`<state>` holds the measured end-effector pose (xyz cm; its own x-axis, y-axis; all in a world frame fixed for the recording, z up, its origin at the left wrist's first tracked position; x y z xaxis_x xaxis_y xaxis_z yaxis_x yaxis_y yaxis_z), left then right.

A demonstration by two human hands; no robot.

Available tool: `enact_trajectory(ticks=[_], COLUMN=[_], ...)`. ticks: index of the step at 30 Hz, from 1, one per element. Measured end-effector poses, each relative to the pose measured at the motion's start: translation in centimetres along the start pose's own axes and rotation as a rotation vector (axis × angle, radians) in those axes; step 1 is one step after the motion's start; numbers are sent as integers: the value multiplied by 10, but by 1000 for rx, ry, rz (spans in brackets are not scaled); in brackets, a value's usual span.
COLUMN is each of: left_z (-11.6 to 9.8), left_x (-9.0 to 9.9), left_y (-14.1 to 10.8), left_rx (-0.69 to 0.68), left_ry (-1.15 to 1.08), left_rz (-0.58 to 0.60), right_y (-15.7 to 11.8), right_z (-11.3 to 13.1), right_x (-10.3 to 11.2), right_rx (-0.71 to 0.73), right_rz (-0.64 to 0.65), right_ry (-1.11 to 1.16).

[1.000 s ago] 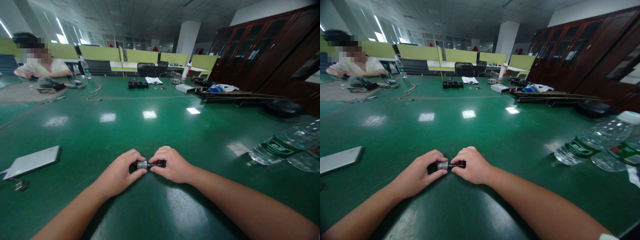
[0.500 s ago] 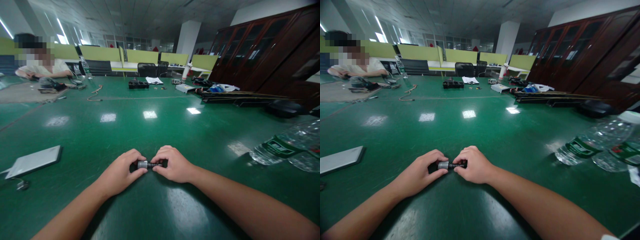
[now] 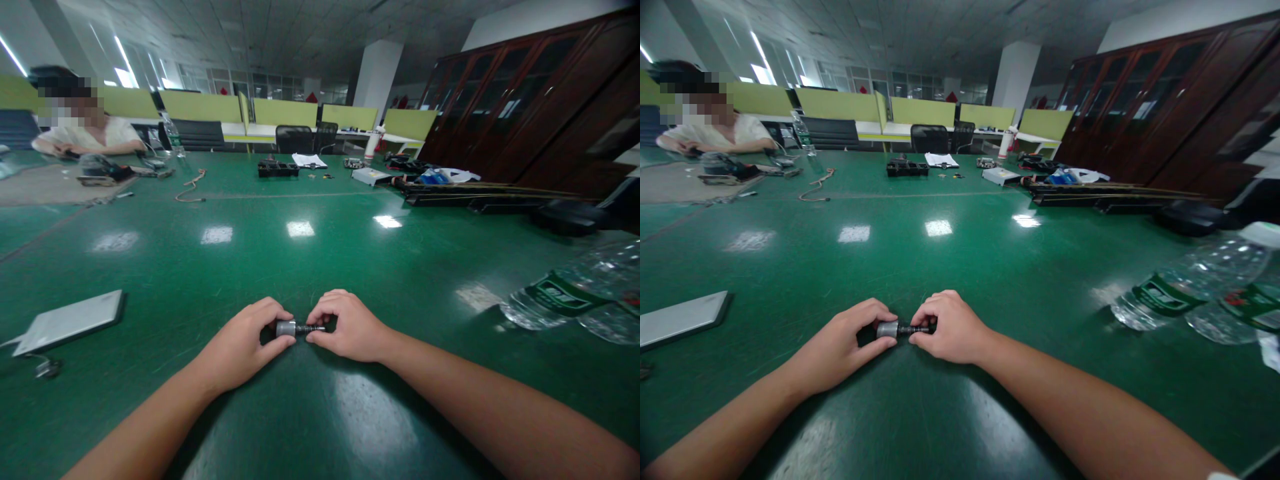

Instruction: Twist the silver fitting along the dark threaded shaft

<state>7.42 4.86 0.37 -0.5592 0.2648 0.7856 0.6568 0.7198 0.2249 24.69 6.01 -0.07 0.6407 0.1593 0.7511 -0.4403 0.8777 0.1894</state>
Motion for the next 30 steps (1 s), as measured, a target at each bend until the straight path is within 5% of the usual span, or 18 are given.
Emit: enact_trajectory(ticks=[6,13,30], left_z=[3,10,4], left_x=[4,11,9], left_y=[-2,-4,-2], left_rx=[14,73,-22], left_ry=[29,54,14], left_rz=[-19,-55,-30], right_y=[1,4,2], right_z=[-6,-29,-7], right_x=[4,14,3], right_rx=[-37,-271,-64], right_rz=[-24,-166,-56], right_ry=[-21,-53,31])
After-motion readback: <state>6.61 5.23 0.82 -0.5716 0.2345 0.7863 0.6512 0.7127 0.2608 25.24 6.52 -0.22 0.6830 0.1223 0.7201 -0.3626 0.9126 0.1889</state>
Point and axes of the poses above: each hand's wrist, its own y-axis towards the middle knuckle, its own x-axis out of the back of the hand, z = x × y, the point moved 5 cm from there along y, towards the middle knuckle, and after that the axes turned 7 degrees about -x, right-handed, at the moved point
